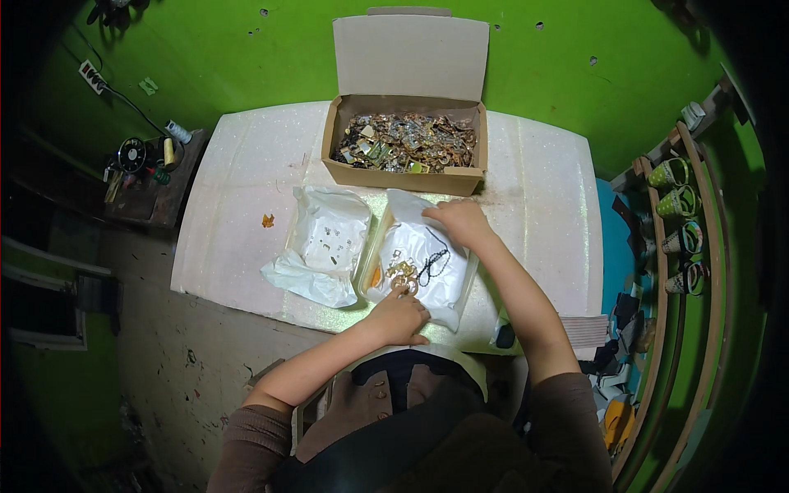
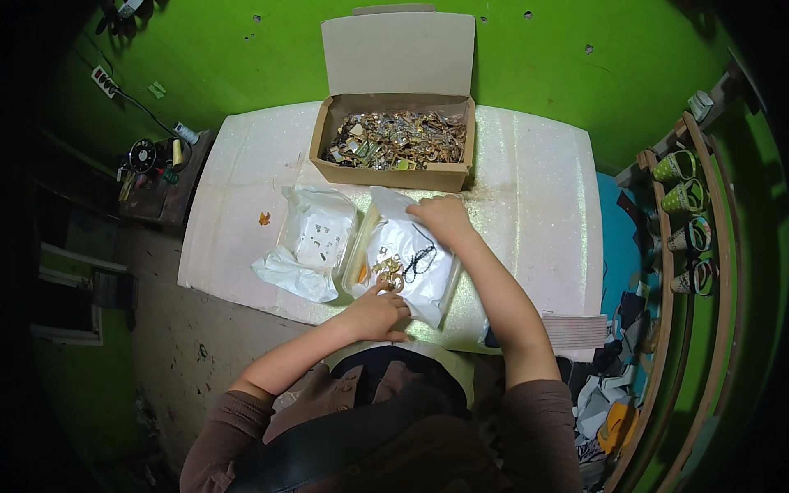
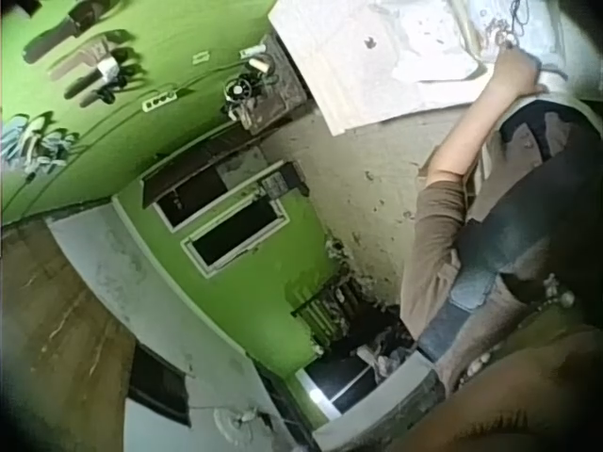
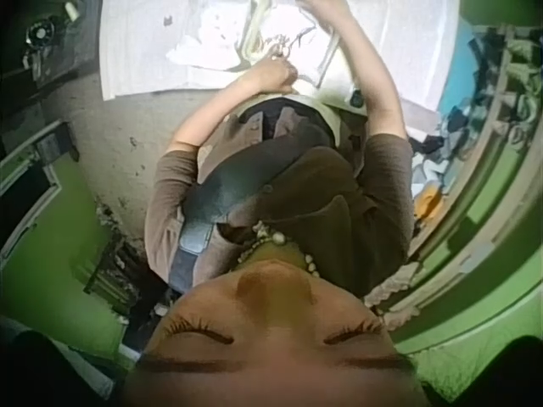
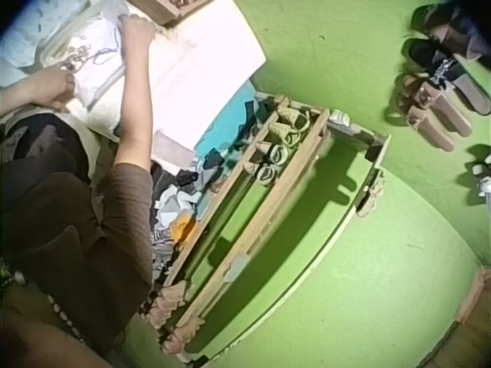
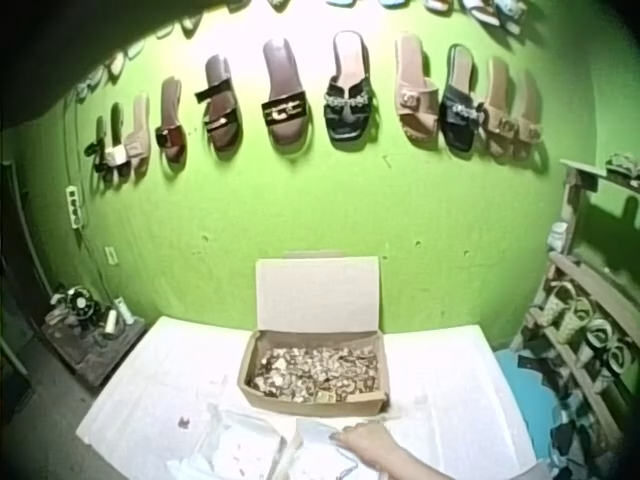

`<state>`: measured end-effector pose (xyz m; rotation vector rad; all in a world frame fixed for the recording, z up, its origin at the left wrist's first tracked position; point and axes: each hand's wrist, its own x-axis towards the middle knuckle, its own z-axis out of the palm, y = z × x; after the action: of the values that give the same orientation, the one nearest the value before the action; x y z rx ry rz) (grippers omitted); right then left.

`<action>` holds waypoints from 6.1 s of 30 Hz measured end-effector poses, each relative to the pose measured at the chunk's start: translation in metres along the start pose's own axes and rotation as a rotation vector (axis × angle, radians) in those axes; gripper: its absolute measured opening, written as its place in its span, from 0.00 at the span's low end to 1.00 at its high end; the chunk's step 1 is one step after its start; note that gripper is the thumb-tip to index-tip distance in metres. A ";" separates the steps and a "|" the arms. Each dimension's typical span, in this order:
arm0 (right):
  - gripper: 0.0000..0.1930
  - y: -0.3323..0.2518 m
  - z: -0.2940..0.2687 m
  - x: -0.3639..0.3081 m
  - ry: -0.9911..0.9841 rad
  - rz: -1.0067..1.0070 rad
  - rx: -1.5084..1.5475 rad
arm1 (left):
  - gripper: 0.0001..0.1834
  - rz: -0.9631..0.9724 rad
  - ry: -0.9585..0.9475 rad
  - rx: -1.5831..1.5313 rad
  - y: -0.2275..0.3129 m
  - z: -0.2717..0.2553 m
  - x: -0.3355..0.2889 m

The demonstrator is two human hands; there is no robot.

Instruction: The recorder is sorting various small metal and plastic shoe components into separate trays.

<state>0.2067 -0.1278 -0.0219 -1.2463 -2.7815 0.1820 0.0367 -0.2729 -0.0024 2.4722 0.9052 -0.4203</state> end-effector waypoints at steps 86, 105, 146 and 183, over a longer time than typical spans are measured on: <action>0.28 -0.035 0.090 0.058 0.073 0.538 1.219 | 0.14 -0.308 0.554 0.071 -0.033 0.013 -0.033; 0.11 -0.041 0.059 0.010 -0.072 0.300 0.325 | 0.13 -0.315 0.519 -0.030 -0.037 0.016 -0.031; 0.16 -0.075 0.050 -0.022 -0.320 -0.025 0.715 | 0.18 -0.321 0.534 -0.022 -0.038 0.034 -0.036; 0.10 -0.050 0.013 0.034 0.527 0.010 0.219 | 0.12 -0.214 1.012 -0.127 -0.061 -0.052 -0.017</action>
<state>0.1456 -0.1370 -0.0268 -1.0674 -2.2396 0.1308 -0.0102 -0.2130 0.0286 2.4101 1.4970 0.8920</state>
